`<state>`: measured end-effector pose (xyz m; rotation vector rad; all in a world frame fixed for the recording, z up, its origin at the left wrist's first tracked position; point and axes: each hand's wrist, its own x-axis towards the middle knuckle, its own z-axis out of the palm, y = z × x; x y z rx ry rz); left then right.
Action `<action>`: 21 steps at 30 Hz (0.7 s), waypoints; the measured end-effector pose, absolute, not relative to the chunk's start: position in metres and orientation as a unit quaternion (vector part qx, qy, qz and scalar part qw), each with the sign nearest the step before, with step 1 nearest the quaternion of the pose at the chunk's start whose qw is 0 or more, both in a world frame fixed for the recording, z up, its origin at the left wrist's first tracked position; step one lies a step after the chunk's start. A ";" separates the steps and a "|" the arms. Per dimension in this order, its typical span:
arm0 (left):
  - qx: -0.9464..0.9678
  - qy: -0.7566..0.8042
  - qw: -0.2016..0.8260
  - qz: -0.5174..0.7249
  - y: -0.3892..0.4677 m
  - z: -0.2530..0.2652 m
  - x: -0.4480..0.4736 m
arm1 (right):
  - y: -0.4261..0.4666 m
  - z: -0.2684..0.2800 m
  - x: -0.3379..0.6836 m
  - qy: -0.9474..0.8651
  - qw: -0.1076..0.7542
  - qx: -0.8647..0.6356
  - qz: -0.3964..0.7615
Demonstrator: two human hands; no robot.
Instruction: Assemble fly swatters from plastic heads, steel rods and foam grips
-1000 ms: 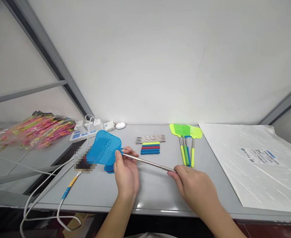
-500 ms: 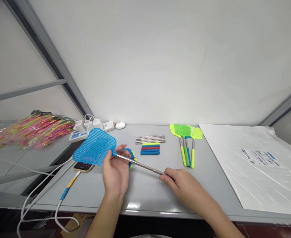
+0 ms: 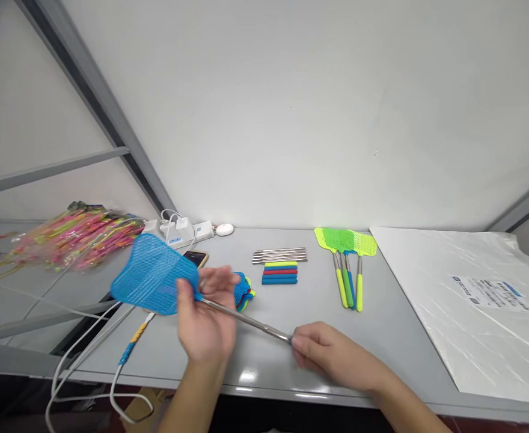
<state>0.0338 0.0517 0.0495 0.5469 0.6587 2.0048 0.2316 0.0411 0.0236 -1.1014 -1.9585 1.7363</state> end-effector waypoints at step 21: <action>0.234 0.346 0.567 0.710 0.073 0.049 0.077 | 0.048 0.033 0.193 -0.709 0.284 -0.514 0.390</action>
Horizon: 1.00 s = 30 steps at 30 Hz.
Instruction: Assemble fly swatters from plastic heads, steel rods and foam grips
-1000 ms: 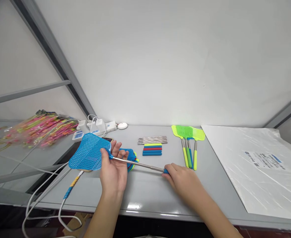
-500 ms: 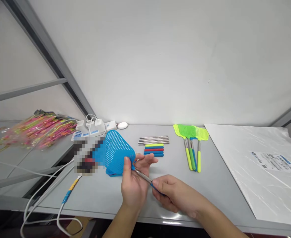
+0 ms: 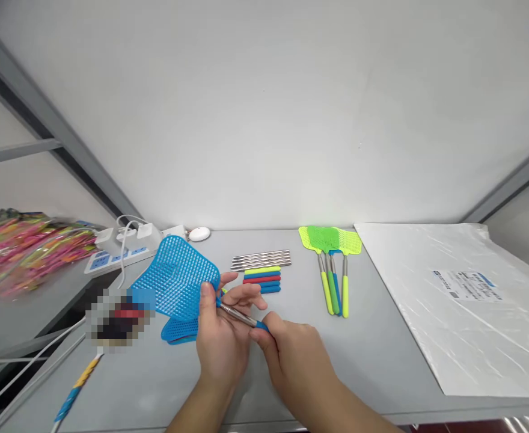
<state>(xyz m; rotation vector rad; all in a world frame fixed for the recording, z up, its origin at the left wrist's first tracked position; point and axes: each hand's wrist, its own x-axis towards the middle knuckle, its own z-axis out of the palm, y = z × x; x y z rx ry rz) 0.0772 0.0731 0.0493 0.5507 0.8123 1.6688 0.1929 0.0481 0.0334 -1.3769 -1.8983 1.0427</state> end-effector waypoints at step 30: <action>0.836 0.342 0.277 0.328 0.087 -0.003 0.120 | 0.124 0.018 0.313 -0.504 0.198 -0.835 0.099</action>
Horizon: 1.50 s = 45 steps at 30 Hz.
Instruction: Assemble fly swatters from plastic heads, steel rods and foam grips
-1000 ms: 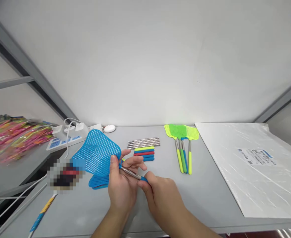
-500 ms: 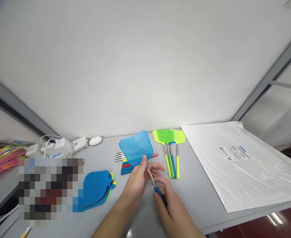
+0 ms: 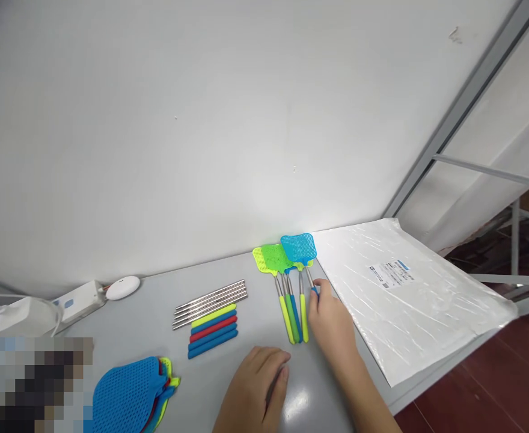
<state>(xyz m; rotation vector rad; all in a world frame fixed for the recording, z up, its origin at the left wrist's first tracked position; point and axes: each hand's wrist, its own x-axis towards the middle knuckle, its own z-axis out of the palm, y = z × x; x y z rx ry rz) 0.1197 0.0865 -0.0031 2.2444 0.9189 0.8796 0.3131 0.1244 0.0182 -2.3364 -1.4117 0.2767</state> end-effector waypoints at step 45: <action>0.831 0.376 0.290 0.289 0.101 -0.003 0.127 | 0.125 0.028 0.327 -0.579 0.317 -0.732 0.167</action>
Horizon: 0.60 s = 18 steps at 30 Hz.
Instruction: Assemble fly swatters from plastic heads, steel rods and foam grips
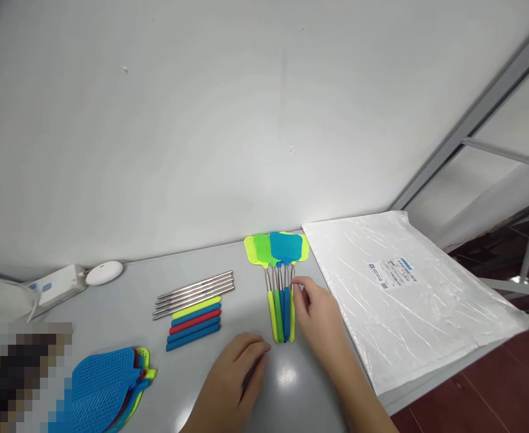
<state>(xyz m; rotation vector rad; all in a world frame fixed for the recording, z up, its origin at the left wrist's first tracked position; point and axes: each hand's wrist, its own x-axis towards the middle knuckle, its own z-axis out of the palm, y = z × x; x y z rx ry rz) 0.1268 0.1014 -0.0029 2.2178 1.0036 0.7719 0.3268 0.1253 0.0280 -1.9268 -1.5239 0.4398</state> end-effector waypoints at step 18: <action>0.809 0.426 0.291 0.281 0.093 -0.007 0.129 | 0.060 -0.024 0.341 -0.792 0.211 -0.570 0.066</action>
